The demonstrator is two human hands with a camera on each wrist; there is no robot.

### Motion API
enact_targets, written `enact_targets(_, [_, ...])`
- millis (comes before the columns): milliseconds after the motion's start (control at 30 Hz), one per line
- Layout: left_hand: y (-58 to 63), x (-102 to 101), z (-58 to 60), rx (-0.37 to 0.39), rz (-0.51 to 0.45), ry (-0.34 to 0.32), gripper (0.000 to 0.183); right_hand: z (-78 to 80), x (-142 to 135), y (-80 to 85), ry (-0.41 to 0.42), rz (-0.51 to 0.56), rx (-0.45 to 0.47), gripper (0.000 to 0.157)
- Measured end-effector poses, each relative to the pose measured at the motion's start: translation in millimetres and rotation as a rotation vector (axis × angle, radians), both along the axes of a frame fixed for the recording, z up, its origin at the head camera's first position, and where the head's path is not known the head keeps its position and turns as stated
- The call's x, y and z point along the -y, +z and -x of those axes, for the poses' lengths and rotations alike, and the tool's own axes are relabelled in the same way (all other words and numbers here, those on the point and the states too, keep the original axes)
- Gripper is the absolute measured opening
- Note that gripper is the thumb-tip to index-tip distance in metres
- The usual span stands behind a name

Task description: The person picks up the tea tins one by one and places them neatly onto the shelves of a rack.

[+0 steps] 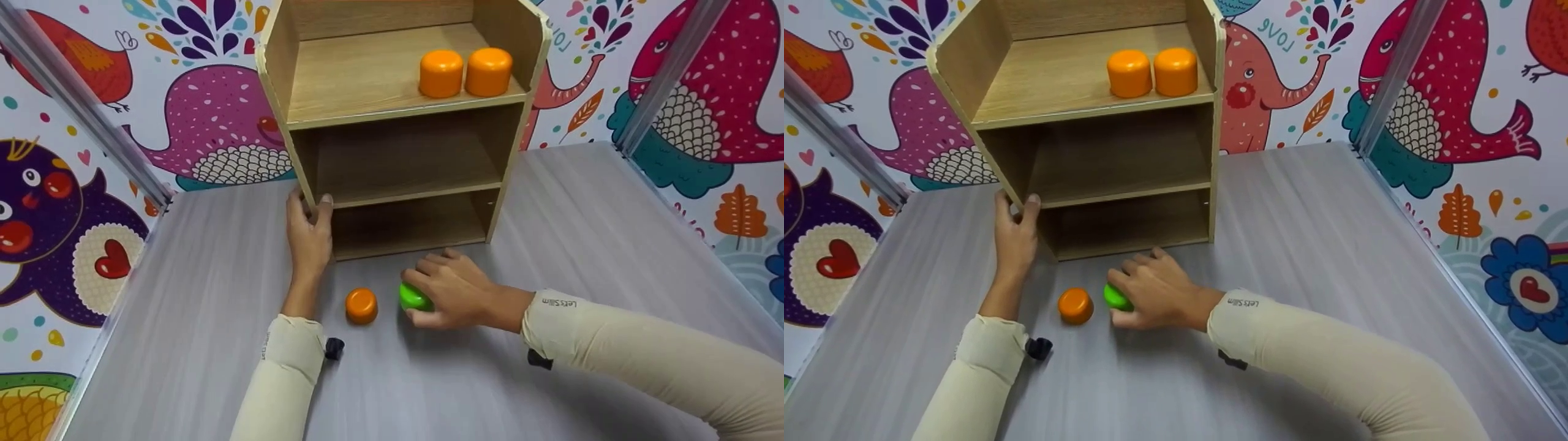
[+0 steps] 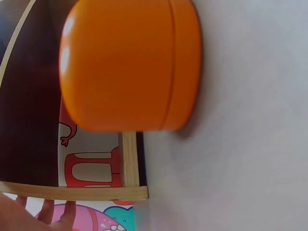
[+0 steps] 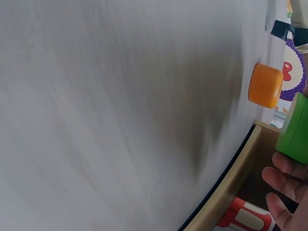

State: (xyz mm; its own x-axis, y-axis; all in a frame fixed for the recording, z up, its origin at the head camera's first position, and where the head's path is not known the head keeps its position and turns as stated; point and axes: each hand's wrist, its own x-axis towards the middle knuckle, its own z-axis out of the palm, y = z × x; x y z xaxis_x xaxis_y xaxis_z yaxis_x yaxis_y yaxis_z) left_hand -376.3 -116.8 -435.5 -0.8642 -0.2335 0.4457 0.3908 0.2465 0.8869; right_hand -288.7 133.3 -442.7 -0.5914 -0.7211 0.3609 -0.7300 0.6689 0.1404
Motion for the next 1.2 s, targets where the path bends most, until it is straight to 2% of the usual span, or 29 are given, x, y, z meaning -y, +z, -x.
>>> enact_targets(433, [0.1, 0.0, -0.3, 0.028, 0.01, -0.003, 0.052, -2.8, 2.2, 14.5, -0.004, 0.01, 0.012, 0.048])
enact_targets(933, [-0.9, 2.7, -0.4, 0.028, 0.012, 0.011, 0.051, -8.6, 3.9, 31.0, 0.005, -0.003, 0.005, 0.044])
enact_targets(1200, [0.9, 0.6, -0.3, 0.03, 0.009, 0.013, 0.052, -11.6, 1.7, 39.3, -0.011, -0.023, 0.031, 0.045])
